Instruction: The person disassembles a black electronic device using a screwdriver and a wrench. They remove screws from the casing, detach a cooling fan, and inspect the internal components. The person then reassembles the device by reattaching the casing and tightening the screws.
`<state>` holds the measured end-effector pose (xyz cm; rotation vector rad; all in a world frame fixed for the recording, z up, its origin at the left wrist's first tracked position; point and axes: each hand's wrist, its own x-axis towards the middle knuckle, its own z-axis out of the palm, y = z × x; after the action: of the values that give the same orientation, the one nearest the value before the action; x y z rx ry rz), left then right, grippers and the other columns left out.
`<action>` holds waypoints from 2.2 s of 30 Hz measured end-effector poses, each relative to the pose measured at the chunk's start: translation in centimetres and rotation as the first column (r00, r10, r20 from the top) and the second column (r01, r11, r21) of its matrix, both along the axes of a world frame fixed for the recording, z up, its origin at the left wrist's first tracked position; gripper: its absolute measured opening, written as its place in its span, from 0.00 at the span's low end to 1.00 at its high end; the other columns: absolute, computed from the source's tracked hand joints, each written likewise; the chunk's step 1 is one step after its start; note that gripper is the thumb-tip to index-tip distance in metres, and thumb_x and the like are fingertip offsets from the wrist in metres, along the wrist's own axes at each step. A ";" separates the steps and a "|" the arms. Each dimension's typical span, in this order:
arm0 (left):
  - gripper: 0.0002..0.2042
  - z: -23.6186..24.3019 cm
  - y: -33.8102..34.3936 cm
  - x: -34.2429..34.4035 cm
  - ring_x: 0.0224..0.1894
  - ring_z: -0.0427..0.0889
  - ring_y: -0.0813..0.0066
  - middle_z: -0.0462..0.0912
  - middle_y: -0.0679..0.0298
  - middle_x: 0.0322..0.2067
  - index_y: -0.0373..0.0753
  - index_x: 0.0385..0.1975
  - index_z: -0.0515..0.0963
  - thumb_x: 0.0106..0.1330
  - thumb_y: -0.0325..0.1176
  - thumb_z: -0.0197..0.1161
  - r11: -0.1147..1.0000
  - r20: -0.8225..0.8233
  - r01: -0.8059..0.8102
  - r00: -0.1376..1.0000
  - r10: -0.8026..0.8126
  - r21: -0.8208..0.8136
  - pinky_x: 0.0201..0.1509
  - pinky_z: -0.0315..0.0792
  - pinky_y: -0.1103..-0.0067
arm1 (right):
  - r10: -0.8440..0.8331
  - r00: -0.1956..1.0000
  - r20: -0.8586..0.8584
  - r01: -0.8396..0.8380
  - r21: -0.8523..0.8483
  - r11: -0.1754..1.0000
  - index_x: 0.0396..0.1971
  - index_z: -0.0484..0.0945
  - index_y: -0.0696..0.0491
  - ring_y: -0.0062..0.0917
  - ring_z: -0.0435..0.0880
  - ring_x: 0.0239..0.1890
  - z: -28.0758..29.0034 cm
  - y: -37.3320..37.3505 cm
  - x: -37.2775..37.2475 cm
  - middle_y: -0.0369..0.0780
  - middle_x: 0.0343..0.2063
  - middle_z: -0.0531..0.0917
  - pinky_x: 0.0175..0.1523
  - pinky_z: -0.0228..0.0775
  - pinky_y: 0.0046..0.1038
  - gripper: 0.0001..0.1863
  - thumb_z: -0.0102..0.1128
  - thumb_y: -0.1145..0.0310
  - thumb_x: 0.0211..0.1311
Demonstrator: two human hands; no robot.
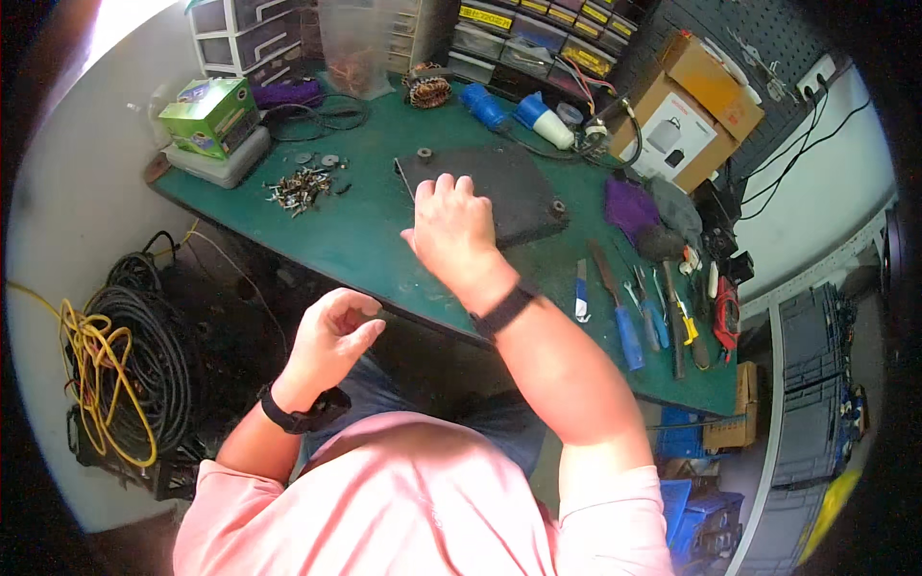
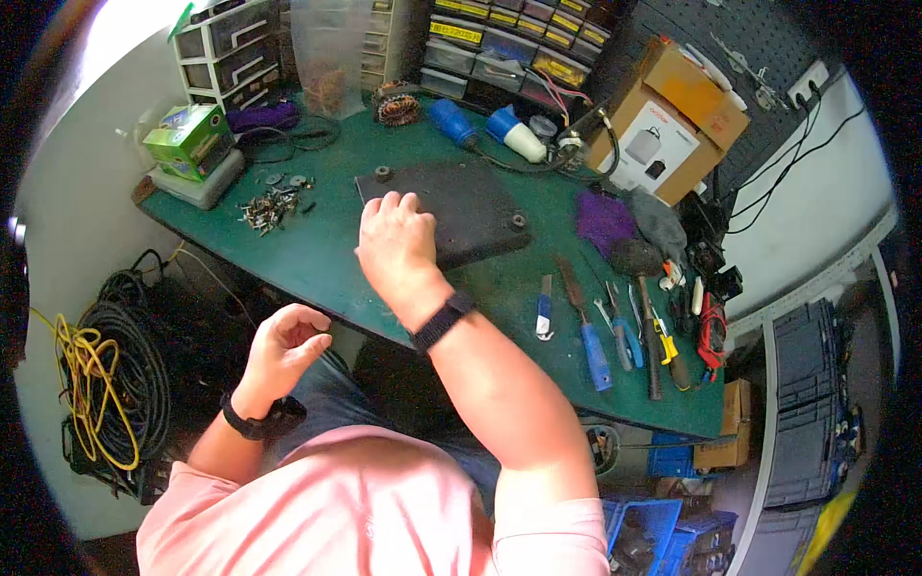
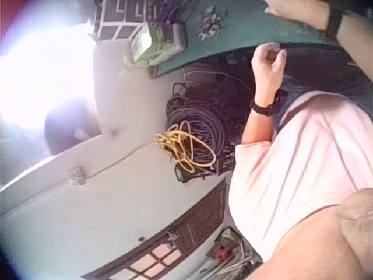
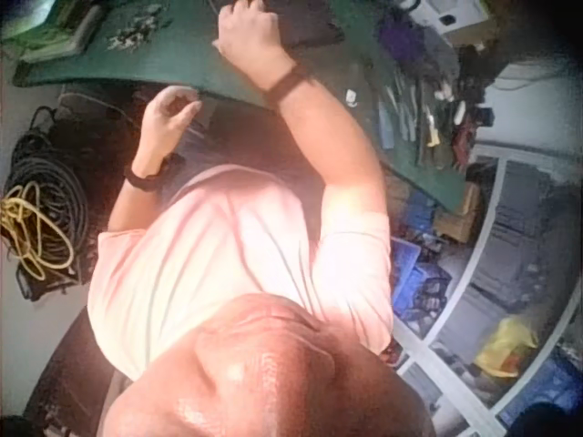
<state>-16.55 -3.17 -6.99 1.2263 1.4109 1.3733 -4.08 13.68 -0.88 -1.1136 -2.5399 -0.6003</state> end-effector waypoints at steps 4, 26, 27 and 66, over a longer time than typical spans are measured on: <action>0.10 0.4 -0.3 -0.9 0.28 0.69 0.88 0.72 0.71 0.32 0.34 0.38 0.77 0.58 0.23 0.68 0.997 -0.179 -0.041 0.982 0.052 0.069 0.32 0.65 0.88 | -0.224 0.951 0.211 0.240 -0.051 0.969 0.40 0.80 0.54 0.32 0.82 0.36 -1.2 2.3 -3.4 0.40 0.35 0.82 0.26 0.75 0.37 0.14 0.60 0.64 0.56; 0.10 0.3 -0.1 -0.4 0.29 0.75 0.82 0.72 0.63 0.38 0.31 0.37 0.76 0.54 0.19 0.63 0.982 -0.064 -0.094 0.992 0.106 0.164 0.32 0.70 0.86 | -0.271 0.883 -0.383 0.033 -0.525 0.850 0.26 0.80 0.63 0.29 0.81 0.27 19.3 9.0 17.0 0.41 0.24 0.84 0.34 0.70 0.31 0.19 0.59 0.59 0.61; 0.10 0.5 0.1 -0.3 0.29 0.75 0.82 0.73 0.63 0.37 0.31 0.37 0.77 0.55 0.20 0.63 0.978 -0.078 -0.087 0.992 0.104 0.188 0.32 0.70 0.85 | -0.296 0.826 -0.480 -0.070 -0.608 0.791 0.26 0.80 0.63 0.25 0.79 0.26 19.0 8.2 17.6 0.38 0.23 0.82 0.33 0.69 0.29 0.18 0.59 0.60 0.61; 0.13 -2.2 -0.6 2.0 0.29 0.81 0.68 0.80 0.58 0.35 0.32 0.48 0.71 0.72 0.34 0.54 0.899 0.738 0.434 0.622 -0.261 -0.048 0.33 0.75 0.75 | -0.161 0.966 -0.201 -0.068 -0.801 0.595 0.29 0.81 0.61 0.20 0.74 0.21 2.7 1.8 16.3 0.38 0.19 0.79 0.29 0.65 0.26 0.15 0.61 0.61 0.60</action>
<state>-14.51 -3.77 -9.21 0.6285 0.6802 1.1731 12.19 15.44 1.79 -1.3899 -2.5515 0.7779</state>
